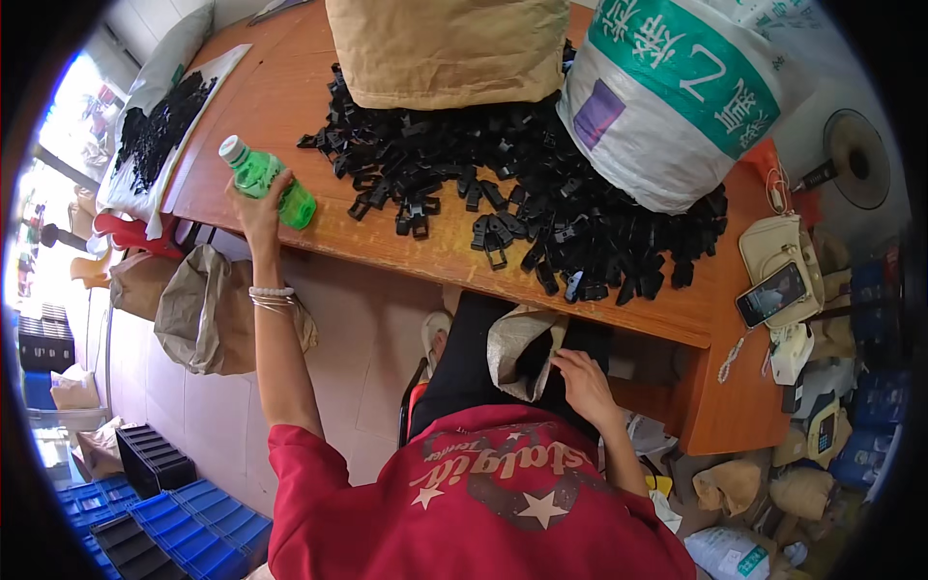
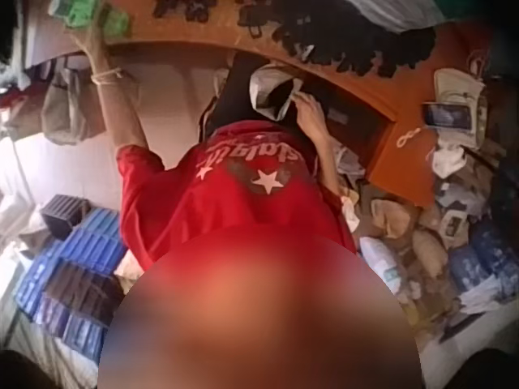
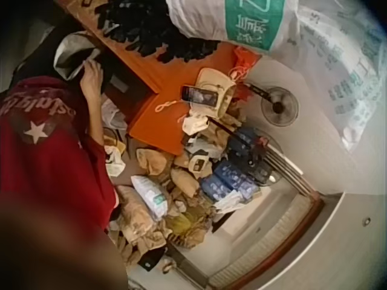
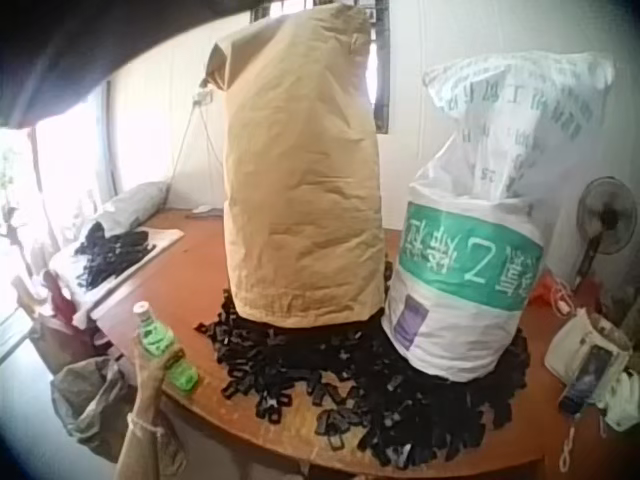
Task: Packing small black plastic components from a desk into a bag.
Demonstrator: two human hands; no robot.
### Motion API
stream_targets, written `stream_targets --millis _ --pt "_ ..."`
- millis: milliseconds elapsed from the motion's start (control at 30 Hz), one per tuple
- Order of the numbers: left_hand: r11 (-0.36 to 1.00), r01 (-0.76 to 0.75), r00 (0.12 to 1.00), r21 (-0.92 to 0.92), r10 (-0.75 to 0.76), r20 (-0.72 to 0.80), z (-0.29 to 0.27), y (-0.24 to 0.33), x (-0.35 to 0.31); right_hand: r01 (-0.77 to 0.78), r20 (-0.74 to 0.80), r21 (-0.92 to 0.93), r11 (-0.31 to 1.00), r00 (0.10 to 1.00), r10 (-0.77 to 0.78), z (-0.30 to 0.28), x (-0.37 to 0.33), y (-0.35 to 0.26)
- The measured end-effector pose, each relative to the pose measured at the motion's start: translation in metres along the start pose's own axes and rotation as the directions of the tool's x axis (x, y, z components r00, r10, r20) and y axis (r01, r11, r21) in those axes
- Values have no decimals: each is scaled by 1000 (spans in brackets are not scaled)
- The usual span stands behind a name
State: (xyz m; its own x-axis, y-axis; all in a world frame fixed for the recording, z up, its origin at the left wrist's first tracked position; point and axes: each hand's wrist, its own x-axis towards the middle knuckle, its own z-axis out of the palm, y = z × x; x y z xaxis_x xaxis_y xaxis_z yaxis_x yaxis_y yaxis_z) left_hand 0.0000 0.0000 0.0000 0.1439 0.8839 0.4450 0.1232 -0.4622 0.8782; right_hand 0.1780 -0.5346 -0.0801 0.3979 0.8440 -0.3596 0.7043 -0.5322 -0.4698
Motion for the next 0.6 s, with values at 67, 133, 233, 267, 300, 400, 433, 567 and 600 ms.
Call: stream_targets --millis 67,133,233,267,300,400,433,567,600 --pt "999 34 999 1 -34 7 -12 10 -2 111 -149 16 994 983 -107 9 2 -9" --pt "954 -194 963 229 229 -140 16 30 -50 121 -161 13 993 980 -117 5 1 8" --pt "893 -362 929 269 370 22 32 74 -153 104 -156 34 994 983 -98 29 22 0" --pt "902 -416 876 118 362 320 34 83 -192 80 -113 17 997 991 -78 36 24 0" --pt "909 -416 752 24 329 571 38 93 -231 86 -169 -26 996 982 -89 45 26 2" --pt "878 -412 58 -245 294 954 58 94 -315 40 -161 -113 993 985 -58 67 30 21" --pt "724 -604 -75 -333 365 928 64 77 -339 73 -235 -75 995 968 -88 62 27 24" --pt "456 -861 -79 -223 314 946 91 28 -348 29 -432 -57 998 901 -51 48 -6 19" --pt "399 -883 -159 -249 246 956 98 30 -339 4 -435 -49 999 900 -25 53 -14 21"
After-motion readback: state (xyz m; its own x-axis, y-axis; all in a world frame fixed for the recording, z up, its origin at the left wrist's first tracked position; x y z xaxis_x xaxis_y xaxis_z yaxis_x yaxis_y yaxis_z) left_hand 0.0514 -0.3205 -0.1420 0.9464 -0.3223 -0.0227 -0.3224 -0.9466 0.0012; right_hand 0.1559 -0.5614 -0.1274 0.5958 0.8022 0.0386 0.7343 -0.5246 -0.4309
